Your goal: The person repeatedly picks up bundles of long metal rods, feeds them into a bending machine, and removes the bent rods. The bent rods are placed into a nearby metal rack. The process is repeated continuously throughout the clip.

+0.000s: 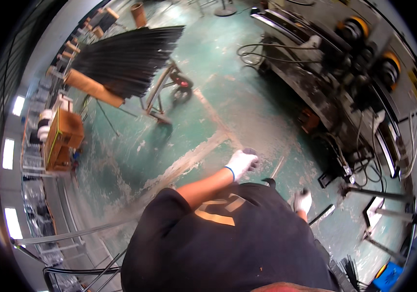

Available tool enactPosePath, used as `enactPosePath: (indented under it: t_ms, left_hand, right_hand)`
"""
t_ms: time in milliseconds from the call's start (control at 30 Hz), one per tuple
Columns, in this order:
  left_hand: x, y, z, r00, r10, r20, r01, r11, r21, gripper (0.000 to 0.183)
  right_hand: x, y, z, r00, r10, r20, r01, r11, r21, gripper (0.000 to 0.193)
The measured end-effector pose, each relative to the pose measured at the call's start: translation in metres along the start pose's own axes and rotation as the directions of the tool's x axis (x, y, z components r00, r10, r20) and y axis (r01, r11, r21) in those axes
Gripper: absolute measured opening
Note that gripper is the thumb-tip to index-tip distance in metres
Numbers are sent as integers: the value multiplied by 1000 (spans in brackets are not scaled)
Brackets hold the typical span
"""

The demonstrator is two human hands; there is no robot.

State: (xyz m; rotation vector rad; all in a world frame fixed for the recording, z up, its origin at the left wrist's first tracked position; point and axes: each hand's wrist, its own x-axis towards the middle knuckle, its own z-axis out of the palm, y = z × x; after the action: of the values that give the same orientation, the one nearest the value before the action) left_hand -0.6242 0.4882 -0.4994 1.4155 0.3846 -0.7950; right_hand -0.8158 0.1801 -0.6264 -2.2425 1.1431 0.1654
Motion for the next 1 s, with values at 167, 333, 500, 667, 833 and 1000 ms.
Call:
enactPosePath:
  t_ms: [167, 333, 500, 667, 833, 1000]
  left_hand:
    - [-14, 40, -168, 943, 125, -310, -204, 950, -235, 20]
    - [-39, 36, -293, 826, -18, -564, -256, 879, -402, 34]
    - [-15, -9, -343, 861, 0, -508, -390, 642, -660, 33]
    - [-15, 49, -330, 785, -146, -602, -412, 603, -683, 28]
    - [-14, 56, -369, 638, -43, -769, -602, 595, -532, 33]
    - [5, 77, -406, 746, 17, -666, -625, 362, -691, 34]
  right_hand:
    - [18, -337, -1, 801, -597, 42, 598, 801, -12, 52]
    - [-84, -604, 30, 398, -874, 277, 882, 448, 146, 55]
    - [-165, -762, 127, -87, -960, 265, 988, -49, 147, 67]
    - [-217, -865, 202, 16, -887, 462, 987, -60, -151, 79]
    - [-226, -896, 245, -58, -841, 538, 989, -121, -82, 58]
    - [-202, -933, 243, -122, -711, 693, 992, -111, 61, 57]
